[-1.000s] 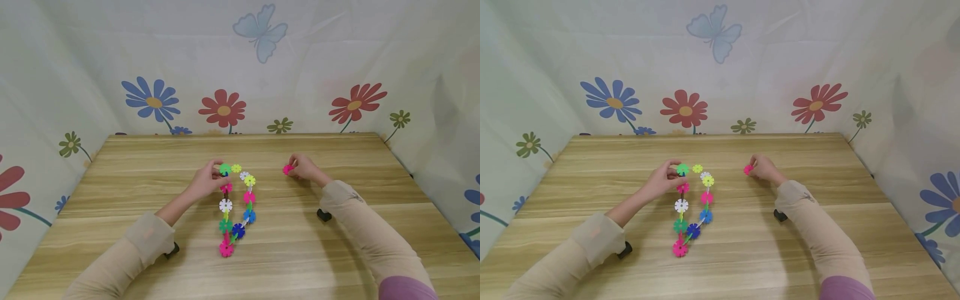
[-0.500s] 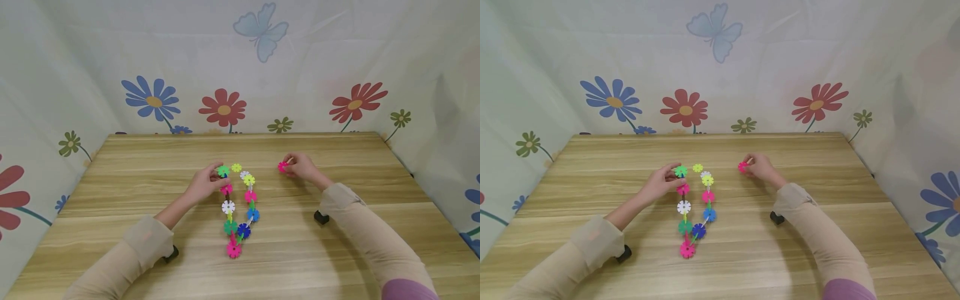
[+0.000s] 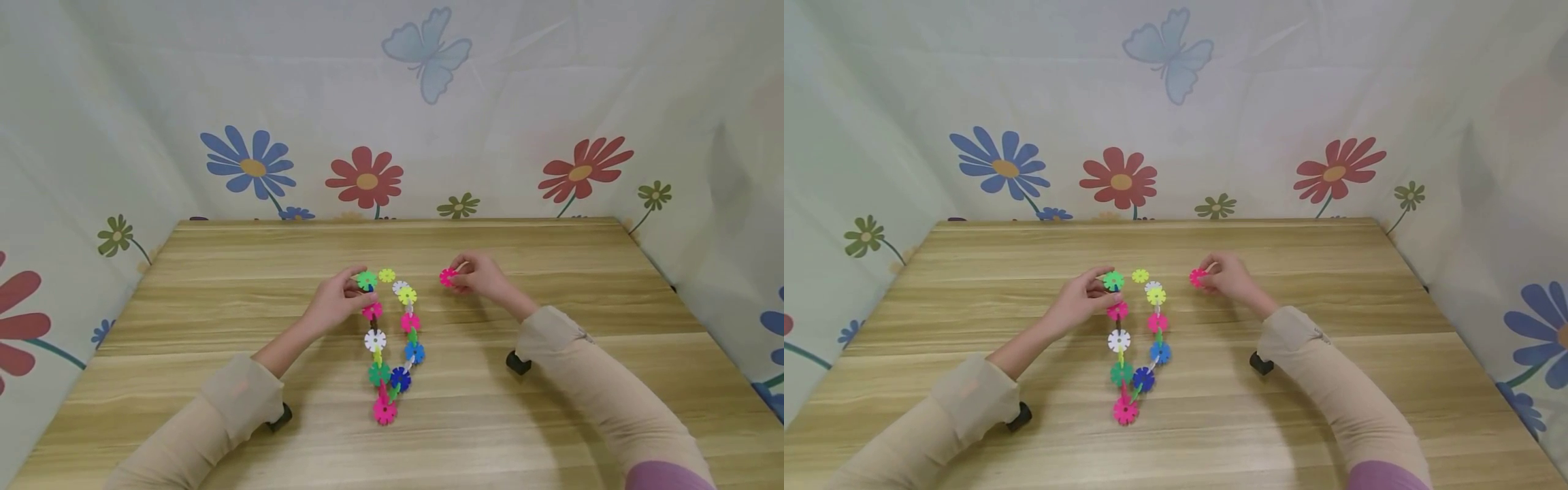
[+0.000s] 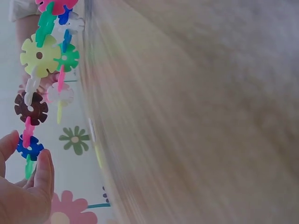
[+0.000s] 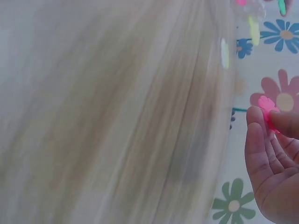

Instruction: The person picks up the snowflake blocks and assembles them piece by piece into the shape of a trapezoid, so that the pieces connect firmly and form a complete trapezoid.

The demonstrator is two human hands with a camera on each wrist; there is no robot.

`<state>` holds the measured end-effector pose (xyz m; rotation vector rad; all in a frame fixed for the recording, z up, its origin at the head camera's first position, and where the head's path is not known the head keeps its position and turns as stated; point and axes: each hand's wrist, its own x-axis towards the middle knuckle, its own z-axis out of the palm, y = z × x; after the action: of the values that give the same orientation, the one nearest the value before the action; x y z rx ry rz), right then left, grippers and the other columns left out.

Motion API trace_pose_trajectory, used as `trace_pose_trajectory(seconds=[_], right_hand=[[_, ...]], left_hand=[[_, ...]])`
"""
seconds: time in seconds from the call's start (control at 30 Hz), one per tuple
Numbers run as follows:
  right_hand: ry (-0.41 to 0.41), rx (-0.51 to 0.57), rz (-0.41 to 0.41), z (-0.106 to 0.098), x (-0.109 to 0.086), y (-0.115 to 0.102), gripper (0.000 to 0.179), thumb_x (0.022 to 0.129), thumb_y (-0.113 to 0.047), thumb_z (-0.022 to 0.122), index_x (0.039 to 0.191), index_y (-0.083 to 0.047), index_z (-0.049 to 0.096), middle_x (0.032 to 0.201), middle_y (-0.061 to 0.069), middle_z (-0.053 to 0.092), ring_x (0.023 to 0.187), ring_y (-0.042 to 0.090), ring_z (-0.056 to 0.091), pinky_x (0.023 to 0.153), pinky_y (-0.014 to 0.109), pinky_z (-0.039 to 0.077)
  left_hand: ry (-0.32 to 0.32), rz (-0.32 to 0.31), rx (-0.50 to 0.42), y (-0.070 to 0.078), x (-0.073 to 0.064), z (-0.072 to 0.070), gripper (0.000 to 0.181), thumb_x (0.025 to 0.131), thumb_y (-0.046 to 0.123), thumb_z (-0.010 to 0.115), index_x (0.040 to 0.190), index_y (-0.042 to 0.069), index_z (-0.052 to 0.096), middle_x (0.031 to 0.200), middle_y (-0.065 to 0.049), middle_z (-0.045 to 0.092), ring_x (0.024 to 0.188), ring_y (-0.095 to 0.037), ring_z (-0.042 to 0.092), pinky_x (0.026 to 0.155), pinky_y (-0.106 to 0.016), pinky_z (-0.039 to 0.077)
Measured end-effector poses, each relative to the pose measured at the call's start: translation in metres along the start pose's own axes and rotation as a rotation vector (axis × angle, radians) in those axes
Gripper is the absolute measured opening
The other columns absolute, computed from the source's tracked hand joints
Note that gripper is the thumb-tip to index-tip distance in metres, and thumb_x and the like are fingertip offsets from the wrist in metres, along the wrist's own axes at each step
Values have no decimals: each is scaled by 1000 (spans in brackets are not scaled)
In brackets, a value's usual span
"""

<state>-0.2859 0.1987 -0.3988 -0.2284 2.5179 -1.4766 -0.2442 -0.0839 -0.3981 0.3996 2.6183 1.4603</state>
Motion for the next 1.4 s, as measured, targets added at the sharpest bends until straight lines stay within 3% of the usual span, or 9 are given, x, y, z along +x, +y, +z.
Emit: trace_pose_trajectory(seconds=[0.3,0.67,0.97,1.07,1.27,1.4], right_hand=[[-30,39,-47,11,-3,-9,20,80,3,58,98,8,52,78,19,63,65,28,63,65,46,52],[-58,95,-65,25,-11,-24,19,81,0,59,98,6,53,79,18,63,75,40,62,69,48,51],[-57,155,-165,44,-20,-36,16,82,1,57,96,6,52,81,25,61,68,32,64,67,50,50],[-37,147,-183,51,-22,-40,14,82,2,57,94,6,51,80,24,61,66,28,64,65,47,51],[-39,160,-199,63,-24,-44,11,82,4,56,92,5,51,78,20,60,72,38,62,60,39,53],[-31,171,-237,68,-24,-43,11,81,5,55,90,6,50,79,20,60,70,33,63,59,33,53]], left_hand=[[-18,-13,-4,4,-2,0,61,78,29,66,131,14,40,103,-11,62,96,-23,58,73,-30,51],[-28,4,-16,9,-3,3,60,79,26,66,131,15,40,105,-11,59,97,-24,58,76,-31,51],[-22,21,-17,12,-3,6,58,78,25,67,130,15,42,101,-10,60,93,-22,58,77,-30,50],[-16,29,-13,13,-3,7,57,78,24,67,129,15,43,100,-10,60,92,-22,59,75,-29,51],[-20,47,-14,16,-3,7,57,77,24,68,128,14,44,97,-10,62,90,-21,60,72,-28,52],[-23,59,-12,17,-4,8,58,77,26,68,129,14,44,97,-10,62,90,-21,60,72,-27,52]])
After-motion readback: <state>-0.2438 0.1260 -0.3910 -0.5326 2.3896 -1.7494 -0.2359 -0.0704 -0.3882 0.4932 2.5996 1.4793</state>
